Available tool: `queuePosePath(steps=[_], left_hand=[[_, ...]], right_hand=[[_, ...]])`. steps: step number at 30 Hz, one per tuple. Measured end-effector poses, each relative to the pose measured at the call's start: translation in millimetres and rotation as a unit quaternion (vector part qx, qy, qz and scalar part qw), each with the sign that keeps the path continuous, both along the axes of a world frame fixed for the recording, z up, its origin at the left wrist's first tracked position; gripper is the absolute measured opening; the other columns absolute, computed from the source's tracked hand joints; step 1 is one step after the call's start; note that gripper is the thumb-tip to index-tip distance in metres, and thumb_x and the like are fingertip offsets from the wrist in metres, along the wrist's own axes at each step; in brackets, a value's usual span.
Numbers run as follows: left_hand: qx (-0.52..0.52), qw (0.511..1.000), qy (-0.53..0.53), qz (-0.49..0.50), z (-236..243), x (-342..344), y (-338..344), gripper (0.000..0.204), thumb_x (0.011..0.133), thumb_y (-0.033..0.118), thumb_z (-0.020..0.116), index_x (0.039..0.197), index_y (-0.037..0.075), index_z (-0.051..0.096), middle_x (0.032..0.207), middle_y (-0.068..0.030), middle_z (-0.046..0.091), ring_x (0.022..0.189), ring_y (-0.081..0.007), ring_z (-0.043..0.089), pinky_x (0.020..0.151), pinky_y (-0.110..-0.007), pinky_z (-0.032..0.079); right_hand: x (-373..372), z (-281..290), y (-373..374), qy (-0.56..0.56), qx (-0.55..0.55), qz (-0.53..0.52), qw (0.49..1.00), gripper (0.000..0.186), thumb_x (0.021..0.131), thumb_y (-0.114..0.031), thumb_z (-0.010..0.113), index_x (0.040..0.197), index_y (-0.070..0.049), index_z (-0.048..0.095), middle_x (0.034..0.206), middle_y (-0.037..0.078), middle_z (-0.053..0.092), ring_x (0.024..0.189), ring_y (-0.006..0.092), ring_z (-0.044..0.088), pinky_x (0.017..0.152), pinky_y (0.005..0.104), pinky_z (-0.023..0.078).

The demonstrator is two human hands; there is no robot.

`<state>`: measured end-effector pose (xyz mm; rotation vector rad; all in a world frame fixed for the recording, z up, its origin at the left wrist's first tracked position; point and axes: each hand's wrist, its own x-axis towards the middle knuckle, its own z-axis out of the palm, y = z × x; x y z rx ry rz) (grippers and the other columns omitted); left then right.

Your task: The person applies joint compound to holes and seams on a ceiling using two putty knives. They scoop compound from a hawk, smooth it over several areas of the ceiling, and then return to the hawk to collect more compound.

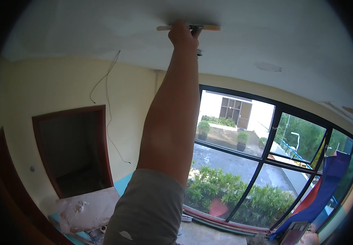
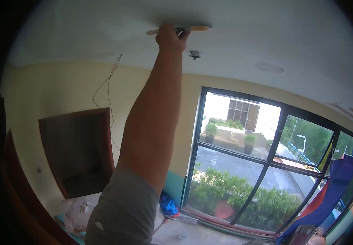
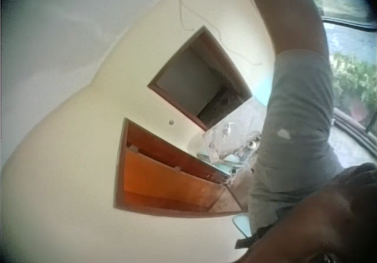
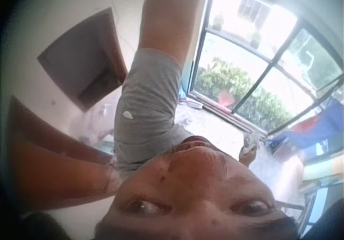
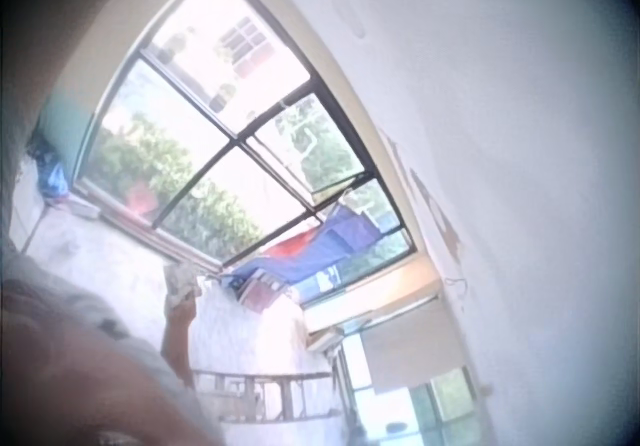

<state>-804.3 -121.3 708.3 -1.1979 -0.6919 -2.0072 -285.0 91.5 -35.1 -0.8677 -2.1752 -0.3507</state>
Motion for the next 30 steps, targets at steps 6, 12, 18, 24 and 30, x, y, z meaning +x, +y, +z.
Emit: queuePosePath(steps=[6,12,18,24,30], left_hand=[[0.104,0.894,-0.036,-0.434,0.5,75.2,-82.1,0.032,0.095,0.018,0.05,0.117,-0.004,0.048,0.117,-0.0153,0.052,0.107,-0.029,0.055,0.09,-0.046,0.053],[0.198,0.941,-0.079,-0.264,-29.4,221.0,-161.7,0.039,0.098,0.022,0.049,0.121,-0.008,0.038,0.117,-0.0219,0.044,0.106,-0.0326,0.052,0.096,-0.042,0.049],[0.213,0.972,0.009,-0.101,-49.5,119.1,-156.6,0.032,0.09,0.02,0.06,0.112,-0.002,0.053,0.104,-0.012,0.06,0.094,-0.0251,0.061,0.079,-0.037,0.055],[0.088,0.967,-0.149,-0.187,-70.3,51.0,-12.6,0.039,0.088,0.016,0.053,0.123,0.0,0.045,0.115,-0.0137,0.051,0.106,-0.0269,0.056,0.081,-0.041,0.055],[0.03,0.989,0.024,-0.143,-16.1,-50.9,3.9,0.035,0.092,0.012,0.046,0.123,-0.002,0.04,0.124,-0.0181,0.044,0.115,-0.0335,0.05,0.094,-0.046,0.052]], right_hand=[[17.1,-44.1,12.0,0.166,-0.247,0.056,0.953,0.043,0.089,-0.004,0.045,0.131,-0.003,0.046,0.123,0.021,0.056,0.105,0.0342,0.057,0.091,0.0386,0.047],[-1.2,20.5,3.0,0.13,-0.155,0.14,0.969,0.038,0.089,-0.005,0.047,0.126,-0.002,0.051,0.12,0.017,0.059,0.108,0.0304,0.057,0.093,0.0362,0.047],[3.1,34.2,-7.9,0.119,-0.112,0.154,0.974,0.032,0.089,-0.007,0.051,0.12,-0.002,0.056,0.116,0.014,0.062,0.108,0.0281,0.058,0.092,0.0346,0.048],[16.3,-47.9,7.7,0.162,-0.211,0.04,0.963,0.029,0.087,-0.019,0.06,0.111,-0.004,0.058,0.105,0.015,0.064,0.094,0.0336,0.061,0.078,0.0385,0.052],[28.0,9.2,-40.0,0.122,-0.151,0.031,0.98,0.028,0.087,-0.022,0.058,0.11,-0.006,0.06,0.111,0.016,0.064,0.099,0.0349,0.061,0.081,0.039,0.052]])
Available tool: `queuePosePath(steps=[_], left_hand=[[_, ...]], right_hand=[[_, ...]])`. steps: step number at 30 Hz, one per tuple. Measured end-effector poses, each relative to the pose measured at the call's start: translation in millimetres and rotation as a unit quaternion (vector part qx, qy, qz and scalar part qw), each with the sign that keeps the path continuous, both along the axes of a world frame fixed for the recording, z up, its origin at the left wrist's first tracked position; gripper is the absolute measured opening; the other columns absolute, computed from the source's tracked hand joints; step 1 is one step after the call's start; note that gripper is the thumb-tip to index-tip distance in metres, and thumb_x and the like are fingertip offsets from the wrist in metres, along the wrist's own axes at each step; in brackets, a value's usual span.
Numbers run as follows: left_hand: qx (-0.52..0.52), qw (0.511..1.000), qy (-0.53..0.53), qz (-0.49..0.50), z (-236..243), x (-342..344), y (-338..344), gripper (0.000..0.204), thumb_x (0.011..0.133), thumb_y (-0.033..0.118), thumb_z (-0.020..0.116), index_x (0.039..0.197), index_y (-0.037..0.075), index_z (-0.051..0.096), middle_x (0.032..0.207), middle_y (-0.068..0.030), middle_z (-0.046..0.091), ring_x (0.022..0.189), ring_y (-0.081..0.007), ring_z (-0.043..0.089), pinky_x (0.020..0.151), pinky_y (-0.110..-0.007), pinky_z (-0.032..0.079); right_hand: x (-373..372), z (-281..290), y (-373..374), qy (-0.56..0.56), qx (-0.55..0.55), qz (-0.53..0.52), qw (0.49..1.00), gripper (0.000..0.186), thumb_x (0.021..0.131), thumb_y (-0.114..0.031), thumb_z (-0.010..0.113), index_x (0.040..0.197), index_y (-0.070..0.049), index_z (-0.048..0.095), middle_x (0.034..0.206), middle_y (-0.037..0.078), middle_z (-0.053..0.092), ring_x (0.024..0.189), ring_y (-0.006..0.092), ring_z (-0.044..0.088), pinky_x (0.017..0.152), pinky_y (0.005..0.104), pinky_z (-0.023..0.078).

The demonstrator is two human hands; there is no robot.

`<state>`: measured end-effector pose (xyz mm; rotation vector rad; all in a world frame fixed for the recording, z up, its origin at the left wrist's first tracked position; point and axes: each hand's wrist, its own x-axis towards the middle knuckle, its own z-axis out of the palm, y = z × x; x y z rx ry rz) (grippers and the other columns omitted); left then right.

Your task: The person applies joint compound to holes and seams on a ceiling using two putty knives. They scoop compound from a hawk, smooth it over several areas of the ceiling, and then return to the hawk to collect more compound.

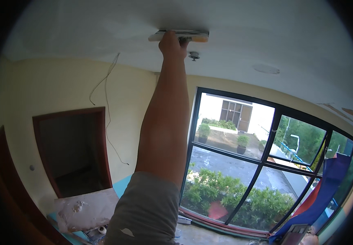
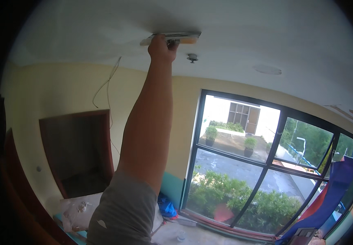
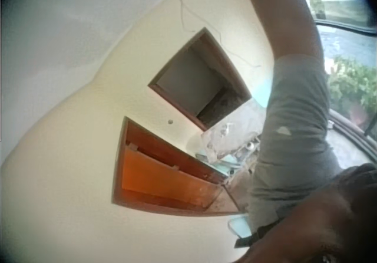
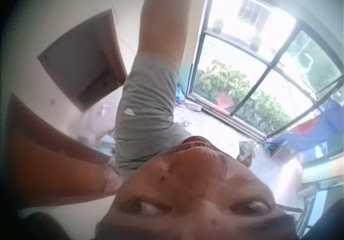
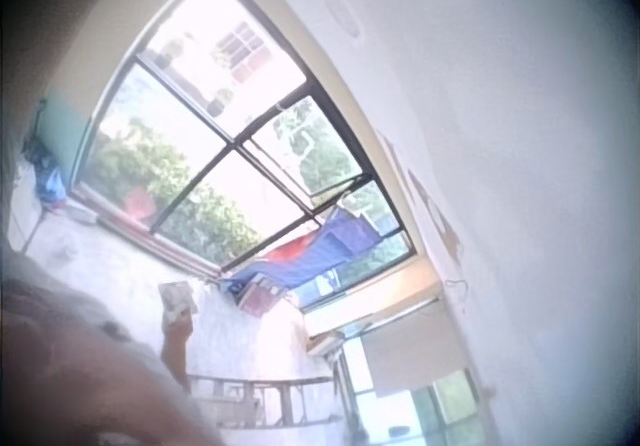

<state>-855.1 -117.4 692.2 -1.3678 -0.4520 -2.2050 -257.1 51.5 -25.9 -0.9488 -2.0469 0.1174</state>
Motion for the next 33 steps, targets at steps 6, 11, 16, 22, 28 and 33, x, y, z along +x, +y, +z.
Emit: queuePosePath(steps=[6,11,16,22,28,33], left_hand=[[0.117,0.958,-0.064,-0.256,-3.3,112.2,-66.4,0.037,0.092,0.02,0.046,0.123,0.0,0.042,0.123,-0.0167,0.047,0.116,-0.0312,0.05,0.094,-0.046,0.05],[0.135,0.968,-0.044,-0.209,5.5,145.7,-143.9,0.04,0.093,0.027,0.043,0.123,-0.001,0.044,0.126,-0.0166,0.047,0.117,-0.0304,0.05,0.095,-0.048,0.048],[0.219,0.968,-0.03,-0.122,-8.9,233.9,-189.6,0.036,0.097,0.02,0.047,0.12,-0.007,0.04,0.118,-0.0212,0.047,0.107,-0.0319,0.053,0.095,-0.042,0.05],[0.107,0.978,0.179,-0.001,-9.8,240.3,-280.4,0.03,0.091,0.022,0.054,0.105,-0.005,0.053,0.11,-0.0189,0.056,0.099,-0.0288,0.06,0.08,-0.043,0.052],[0.296,0.759,-0.075,0.575,-64.1,175.4,-230.3,0.03,0.086,0.019,0.055,0.098,-0.009,0.057,0.095,-0.0232,0.063,0.085,-0.0345,0.065,0.081,-0.038,0.052],[0.232,0.794,-0.129,0.546,-60.1,174.9,-156.3,0.037,0.084,0.016,0.054,0.109,-0.01,0.051,0.1,-0.0271,0.062,0.092,-0.0401,0.063,0.084,-0.044,0.05]], right_hand=[[-6.1,27.6,-4.1,0.062,-0.026,0.055,0.996,0.028,0.087,-0.02,0.056,0.111,-0.006,0.061,0.113,0.016,0.064,0.104,0.0341,0.059,0.085,0.0381,0.05],[-17.7,18.1,29.2,0.013,0.001,0.062,0.998,0.033,0.085,-0.02,0.057,0.114,-0.005,0.059,0.111,0.016,0.064,0.099,0.0341,0.061,0.08,0.0388,0.051],[-23.0,18.0,49.8,-0.024,0.026,0.071,0.997,0.038,0.083,-0.02,0.058,0.118,-0.005,0.057,0.109,0.016,0.064,0.093,0.0341,0.062,0.075,0.0395,0.053],[-27.2,0.9,77.0,-0.035,0.049,0.088,0.994,0.046,0.081,-0.023,0.06,0.122,-0.005,0.054,0.105,0.017,0.064,0.084,0.0352,0.063,0.067,0.0421,0.053],[-28.3,-0.1,75.7,-0.075,-0.007,0.022,0.997,0.047,0.083,-0.023,0.058,0.126,-0.005,0.053,0.107,0.019,0.063,0.085,0.0357,0.063,0.068,0.0419,0.053],[-30.1,15.0,55.2,-0.03,-0.005,0.079,0.996,0.036,0.091,-0.017,0.051,0.124,-0.005,0.056,0.115,0.017,0.062,0.098,0.0345,0.061,0.08,0.0391,0.051]])
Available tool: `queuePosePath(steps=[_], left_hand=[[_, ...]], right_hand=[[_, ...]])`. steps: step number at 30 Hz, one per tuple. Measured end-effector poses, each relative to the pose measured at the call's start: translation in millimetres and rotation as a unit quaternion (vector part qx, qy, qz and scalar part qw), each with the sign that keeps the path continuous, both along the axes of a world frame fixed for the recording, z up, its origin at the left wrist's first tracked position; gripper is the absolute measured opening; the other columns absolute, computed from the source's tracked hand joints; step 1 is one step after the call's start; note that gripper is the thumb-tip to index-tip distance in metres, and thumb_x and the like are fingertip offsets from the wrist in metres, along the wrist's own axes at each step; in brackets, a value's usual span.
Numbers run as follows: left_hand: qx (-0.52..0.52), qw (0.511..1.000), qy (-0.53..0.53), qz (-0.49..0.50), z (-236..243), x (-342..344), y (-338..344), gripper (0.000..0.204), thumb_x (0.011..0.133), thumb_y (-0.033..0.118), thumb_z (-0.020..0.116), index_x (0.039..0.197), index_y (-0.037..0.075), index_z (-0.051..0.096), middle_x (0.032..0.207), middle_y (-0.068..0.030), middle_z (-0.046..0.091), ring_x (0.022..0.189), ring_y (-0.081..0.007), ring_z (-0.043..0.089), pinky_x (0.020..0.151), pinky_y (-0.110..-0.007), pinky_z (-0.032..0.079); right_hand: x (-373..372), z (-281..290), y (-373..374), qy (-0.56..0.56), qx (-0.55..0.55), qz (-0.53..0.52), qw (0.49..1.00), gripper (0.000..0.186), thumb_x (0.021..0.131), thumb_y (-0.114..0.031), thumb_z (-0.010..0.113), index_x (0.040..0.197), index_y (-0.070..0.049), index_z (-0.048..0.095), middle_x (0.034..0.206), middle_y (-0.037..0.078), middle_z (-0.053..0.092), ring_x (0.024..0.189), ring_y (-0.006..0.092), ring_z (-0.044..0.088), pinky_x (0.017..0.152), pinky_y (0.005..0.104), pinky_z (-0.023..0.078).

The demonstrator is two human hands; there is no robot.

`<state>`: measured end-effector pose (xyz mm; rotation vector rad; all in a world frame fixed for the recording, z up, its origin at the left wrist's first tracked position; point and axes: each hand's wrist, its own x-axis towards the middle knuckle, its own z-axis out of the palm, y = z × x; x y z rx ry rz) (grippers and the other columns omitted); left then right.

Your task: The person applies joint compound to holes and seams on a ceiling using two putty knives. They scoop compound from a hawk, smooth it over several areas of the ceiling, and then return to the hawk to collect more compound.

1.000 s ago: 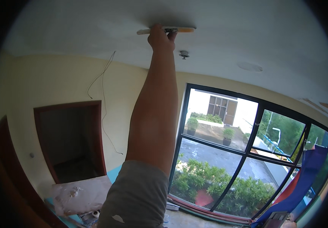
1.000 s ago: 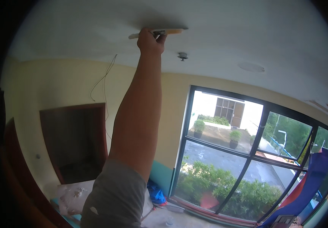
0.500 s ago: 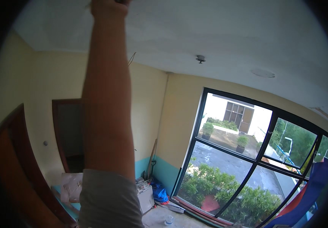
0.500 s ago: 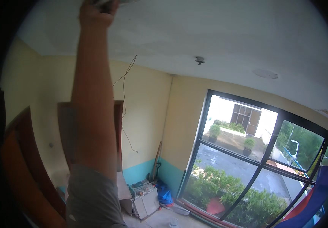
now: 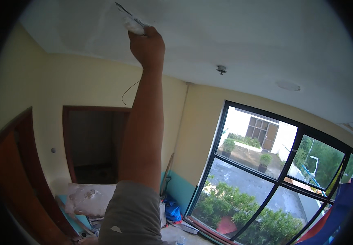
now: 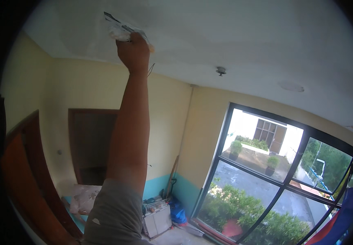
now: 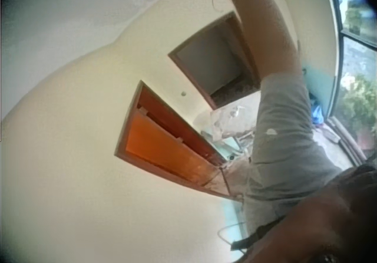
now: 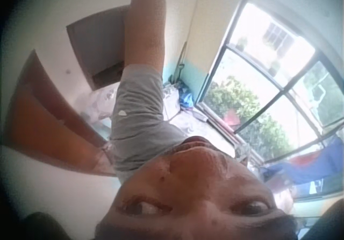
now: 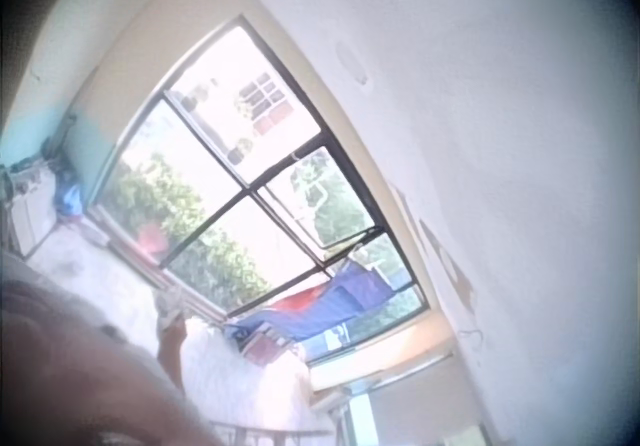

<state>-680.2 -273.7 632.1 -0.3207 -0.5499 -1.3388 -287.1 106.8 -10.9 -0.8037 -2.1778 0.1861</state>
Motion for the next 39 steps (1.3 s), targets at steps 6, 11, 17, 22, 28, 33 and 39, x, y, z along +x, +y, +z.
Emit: queuePosePath(steps=[6,11,17,22,28,33,39], left_hand=[[0.049,0.998,-0.011,0.048,71.4,11.1,38.1,0.055,0.077,0.02,0.059,0.122,-0.008,0.046,0.102,-0.0258,0.064,0.092,-0.0417,0.064,0.084,-0.045,0.051],[-0.001,1.0,0.006,-0.024,51.7,67.3,114.4,0.049,0.076,0.017,0.059,0.119,-0.004,0.049,0.1,-0.0253,0.064,0.087,-0.0423,0.064,0.081,-0.044,0.051],[-0.068,0.99,-0.043,-0.112,2.5,46.2,66.7,0.032,0.085,0.017,0.051,0.103,-0.01,0.049,0.098,-0.0291,0.061,0.085,-0.0407,0.063,0.073,-0.046,0.05],[0.055,0.964,0.025,-0.257,39.9,-4.0,6.8,0.037,0.084,0.014,0.051,0.111,-0.011,0.045,0.108,-0.0241,0.056,0.092,-0.0332,0.061,0.076,-0.041,0.051],[0.042,0.97,0.11,-0.212,73.1,11.2,21.9,0.043,0.078,0.013,0.065,0.108,-0.014,0.051,0.102,-0.018,0.061,0.084,-0.0228,0.061,0.077,-0.032,0.049],[0.033,0.984,0.094,-0.15,69.6,92.9,92.7,0.049,0.076,0.013,0.067,0.113,-0.011,0.045,0.109,-0.0194,0.053,0.097,-0.0238,0.056,0.077,-0.034,0.049],[-0.041,0.985,0.103,-0.132,33.7,165.5,134.3,0.04,0.089,0.015,0.055,0.117,-0.01,0.041,0.11,-0.0221,0.051,0.1,-0.0293,0.056,0.086,-0.039,0.049]], right_hand=[[4.9,10.2,-10.5,0.051,-0.008,-0.005,0.999,0.032,0.093,-0.017,0.048,0.121,-0.005,0.058,0.119,0.016,0.062,0.107,0.0345,0.058,0.089,0.0396,0.047],[13.7,6.8,-6.7,0.039,-0.019,-0.003,0.999,0.031,0.095,-0.017,0.045,0.12,-0.005,0.059,0.119,0.016,0.062,0.108,0.0339,0.057,0.091,0.0387,0.046],[28.9,11.0,-4.5,0.043,-0.021,0.02,0.999,0.031,0.097,-0.016,0.041,0.119,-0.005,0.06,0.119,0.015,0.062,0.11,0.0332,0.056,0.093,0.0376,0.045],[48.2,25.0,-2.7,0.059,-0.023,0.06,0.996,0.032,0.099,-0.016,0.038,0.118,-0.006,0.061,0.119,0.014,0.062,0.112,0.0326,0.056,0.095,0.0367,0.045],[70.6,42.1,4.0,0.067,0.027,0.107,0.992,0.033,0.1,-0.017,0.036,0.119,-0.006,0.06,0.119,0.013,0.063,0.113,0.0318,0.056,0.095,0.0358,0.044],[83.0,-11.9,33.6,0.006,-0.036,-0.043,0.998,0.033,0.099,-0.024,0.039,0.124,-0.008,0.055,0.109,0.014,0.065,0.098,0.0331,0.062,0.08,0.0392,0.051],[90.9,-44.7,47.2,-0.057,-0.063,-0.062,0.994,0.031,0.096,-0.027,0.045,0.12,-0.011,0.056,0.101,0.015,0.066,0.084,0.0334,0.064,0.067,0.0406,0.053]])
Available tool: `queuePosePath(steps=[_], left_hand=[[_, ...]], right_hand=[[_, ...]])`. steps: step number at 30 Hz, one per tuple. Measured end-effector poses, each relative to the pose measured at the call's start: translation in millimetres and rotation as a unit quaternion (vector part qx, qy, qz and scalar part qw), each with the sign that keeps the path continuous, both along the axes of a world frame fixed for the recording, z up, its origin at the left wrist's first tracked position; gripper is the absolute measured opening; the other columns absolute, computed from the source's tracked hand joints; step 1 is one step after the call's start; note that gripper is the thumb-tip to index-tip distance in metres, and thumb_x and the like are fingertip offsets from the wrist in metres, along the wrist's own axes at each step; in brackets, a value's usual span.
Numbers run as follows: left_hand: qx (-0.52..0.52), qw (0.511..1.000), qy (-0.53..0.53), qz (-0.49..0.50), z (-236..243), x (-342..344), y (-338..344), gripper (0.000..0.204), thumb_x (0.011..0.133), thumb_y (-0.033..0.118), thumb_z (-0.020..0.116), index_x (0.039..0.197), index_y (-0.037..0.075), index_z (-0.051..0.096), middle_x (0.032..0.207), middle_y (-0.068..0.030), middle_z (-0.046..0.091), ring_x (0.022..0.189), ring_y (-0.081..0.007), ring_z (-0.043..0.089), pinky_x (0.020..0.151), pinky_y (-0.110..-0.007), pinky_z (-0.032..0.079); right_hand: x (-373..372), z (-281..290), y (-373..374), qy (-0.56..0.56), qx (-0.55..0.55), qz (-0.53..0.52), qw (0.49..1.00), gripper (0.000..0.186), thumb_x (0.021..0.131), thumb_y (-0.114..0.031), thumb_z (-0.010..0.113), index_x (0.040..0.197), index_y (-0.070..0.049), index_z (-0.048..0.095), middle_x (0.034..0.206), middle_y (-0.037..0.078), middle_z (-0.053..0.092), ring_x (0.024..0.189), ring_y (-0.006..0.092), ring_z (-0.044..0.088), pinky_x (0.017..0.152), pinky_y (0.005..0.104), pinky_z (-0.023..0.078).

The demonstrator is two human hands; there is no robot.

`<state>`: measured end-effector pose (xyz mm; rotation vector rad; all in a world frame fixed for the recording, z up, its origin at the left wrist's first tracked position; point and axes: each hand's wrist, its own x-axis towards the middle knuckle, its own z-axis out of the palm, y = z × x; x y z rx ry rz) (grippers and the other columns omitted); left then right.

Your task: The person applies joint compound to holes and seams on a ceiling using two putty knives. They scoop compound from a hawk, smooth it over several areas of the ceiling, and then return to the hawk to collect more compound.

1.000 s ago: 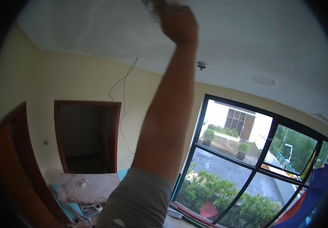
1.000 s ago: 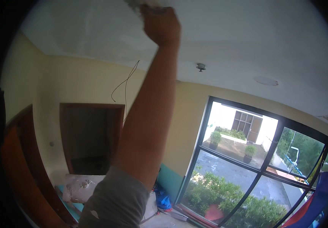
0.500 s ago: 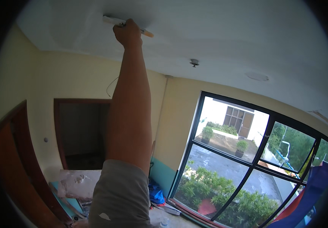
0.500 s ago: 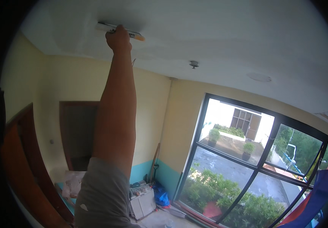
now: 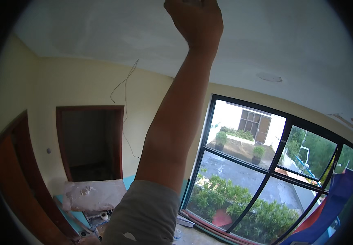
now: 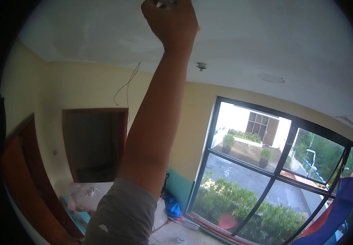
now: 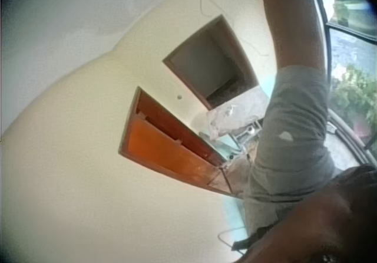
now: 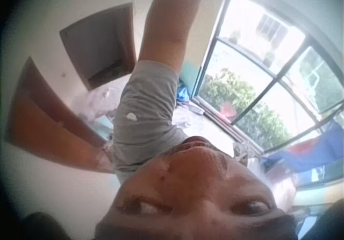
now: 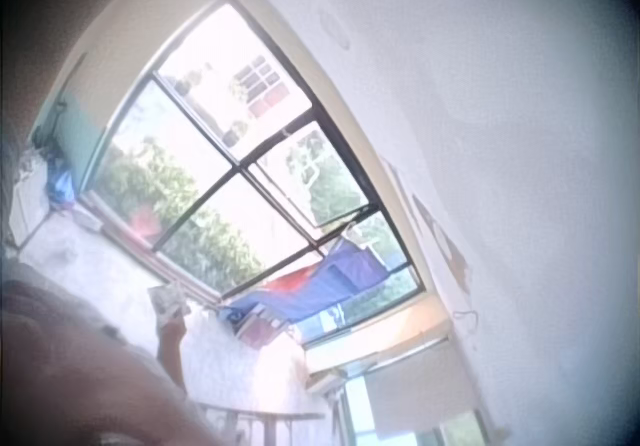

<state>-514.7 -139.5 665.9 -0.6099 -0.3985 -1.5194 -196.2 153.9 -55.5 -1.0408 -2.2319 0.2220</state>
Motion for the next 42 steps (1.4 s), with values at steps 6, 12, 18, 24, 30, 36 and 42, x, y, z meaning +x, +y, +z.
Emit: queuePosePath(steps=[6,12,18,24,30,36,42], left_hand=[[0.032,0.996,-0.042,0.076,-21.5,-74.9,-7.3,0.032,0.087,0.015,0.05,0.104,-0.011,0.046,0.088,-0.0272,0.059,0.079,-0.0407,0.06,0.073,-0.048,0.046],[0.077,0.983,-0.154,0.07,11.4,-144.7,-92.2,0.044,0.081,0.018,0.055,0.112,-0.012,0.046,0.098,-0.0254,0.06,0.088,-0.0394,0.062,0.08,-0.046,0.048],[0.058,0.971,-0.077,0.216,0.0,-107.8,-25.7,0.048,0.082,0.024,0.058,0.116,-0.007,0.05,0.1,-0.0235,0.061,0.09,-0.0391,0.063,0.082,-0.045,0.048],[-0.217,0.97,-0.055,-0.094,-162.6,-95.6,56.2,0.043,0.084,0.025,0.068,0.111,-0.007,0.057,0.107,-0.0164,0.063,0.098,-0.0276,0.06,0.088,-0.038,0.045],[-0.562,0.776,-0.016,-0.286,-379.3,-103.3,110.1,0.047,0.086,0.004,0.058,0.128,-0.011,0.042,0.127,-0.0171,0.052,0.119,-0.026,0.05,0.102,-0.037,0.037],[-0.707,0.543,-0.292,-0.347,-515.8,-97.5,135.3,0.041,0.084,0.004,0.061,0.121,-0.009,0.051,0.117,-0.0149,0.06,0.106,-0.0258,0.058,0.094,-0.036,0.044],[-0.816,0.407,-0.077,-0.404,-580.6,-94.0,159.4,0.03,0.079,-0.001,0.062,0.108,-0.005,0.061,0.108,-0.0136,0.062,0.098,-0.0243,0.061,0.086,-0.034,0.046]], right_hand=[[7.6,-9.3,-29.6,0.003,-0.013,-0.073,0.997,0.035,0.092,-0.029,0.051,0.121,-0.009,0.055,0.102,0.015,0.066,0.083,0.0336,0.064,0.067,0.0402,0.053],[-10.2,-44.0,-9.5,0.093,0.03,-0.021,0.995,0.047,0.083,-0.027,0.061,0.123,-0.004,0.053,0.107,0.02,0.063,0.09,0.0367,0.062,0.075,0.0391,0.052],[-35.4,-42.5,-31.3,0.091,0.061,-0.057,0.992,0.052,0.08,-0.027,0.065,0.125,-0.003,0.053,0.107,0.02,0.064,0.094,0.0355,0.063,0.076,0.0391,0.052],[-37.1,19.4,-84.8,0.19,-0.102,-0.055,0.975,0.045,0.085,-0.022,0.059,0.126,-0.003,0.052,0.111,0.014,0.063,0.099,0.0296,0.063,0.082,0.037,0.052],[-25.6,2.0,-94.5,0.556,-0.409,0.005,0.724,0.041,0.094,-0.03,0.054,0.124,-0.001,0.054,0.111,0.01,0.061,0.099,0.0212,0.061,0.087,0.0336,0.05],[28.5,53.8,-128.3,0.738,-0.444,-0.104,0.498,0.043,0.094,-0.033,0.057,0.119,0.002,0.056,0.103,0.009,0.064,0.089,0.0203,0.065,0.079,0.0354,0.055],[92.5,66.0,-147.6,0.739,-0.406,-0.134,0.521,0.04,0.095,-0.03,0.056,0.116,0.004,0.055,0.103,0.012,0.064,0.088,0.0202,0.067,0.076,0.0336,0.056]])
